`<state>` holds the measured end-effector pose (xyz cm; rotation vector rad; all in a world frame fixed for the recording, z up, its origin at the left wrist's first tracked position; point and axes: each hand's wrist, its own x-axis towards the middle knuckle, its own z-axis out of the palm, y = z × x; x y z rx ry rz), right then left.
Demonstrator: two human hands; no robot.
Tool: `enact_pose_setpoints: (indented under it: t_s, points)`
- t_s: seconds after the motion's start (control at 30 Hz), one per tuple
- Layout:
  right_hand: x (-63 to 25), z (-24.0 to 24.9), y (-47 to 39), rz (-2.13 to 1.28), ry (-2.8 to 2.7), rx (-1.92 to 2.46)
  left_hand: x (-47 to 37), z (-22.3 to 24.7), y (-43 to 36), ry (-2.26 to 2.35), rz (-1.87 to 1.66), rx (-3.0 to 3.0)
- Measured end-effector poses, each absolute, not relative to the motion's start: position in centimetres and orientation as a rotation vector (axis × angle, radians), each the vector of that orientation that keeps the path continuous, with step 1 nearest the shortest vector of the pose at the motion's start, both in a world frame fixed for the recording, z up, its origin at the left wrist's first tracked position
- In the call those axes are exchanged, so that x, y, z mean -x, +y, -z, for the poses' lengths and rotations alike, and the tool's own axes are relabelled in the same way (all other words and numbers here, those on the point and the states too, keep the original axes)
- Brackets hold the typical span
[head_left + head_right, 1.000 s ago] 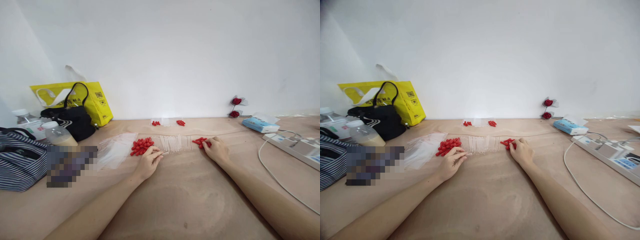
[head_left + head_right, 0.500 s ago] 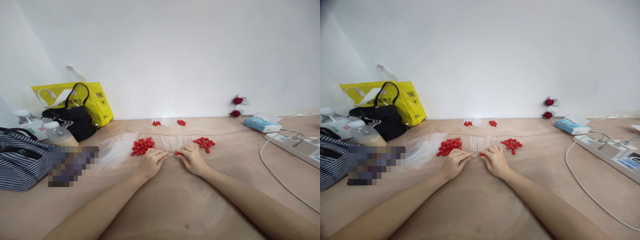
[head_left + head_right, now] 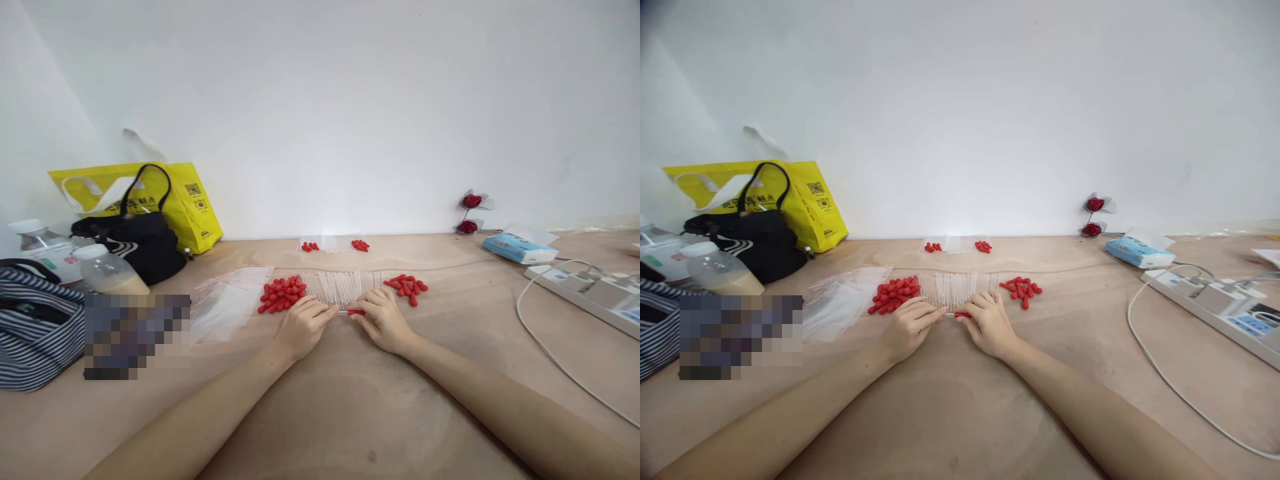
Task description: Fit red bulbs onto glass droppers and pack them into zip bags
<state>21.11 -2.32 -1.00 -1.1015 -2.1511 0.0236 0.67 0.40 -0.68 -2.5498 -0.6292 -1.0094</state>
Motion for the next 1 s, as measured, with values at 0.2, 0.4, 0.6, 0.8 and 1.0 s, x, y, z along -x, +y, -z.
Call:
enact_pose_setpoints:
  t_s: [0.2,0.4,0.6,0.8,1.0]
  points:
    - [-21.0,0.8,-2.4,-0.049,-2.197,1.07,-0.6,0.5,0.1,-0.567,0.942,2.492]
    - [-20.8,0.9,-2.5,-0.014,-2.191,1.034,-0.7,0.4,-0.1,-0.513,0.907,2.471]
    - [-20.9,1.3,-2.2,-0.002,-2.188,0.979,-0.9,0.2,-0.2,-0.501,0.934,2.5]
    - [-21.2,1.7,-1.7,0.021,-2.183,0.885,-0.9,0.4,-0.1,-0.52,0.951,2.556]
    - [-21.2,1.9,-1.5,0.072,-2.174,0.819,-1.0,0.5,-0.1,-0.511,0.936,2.558]
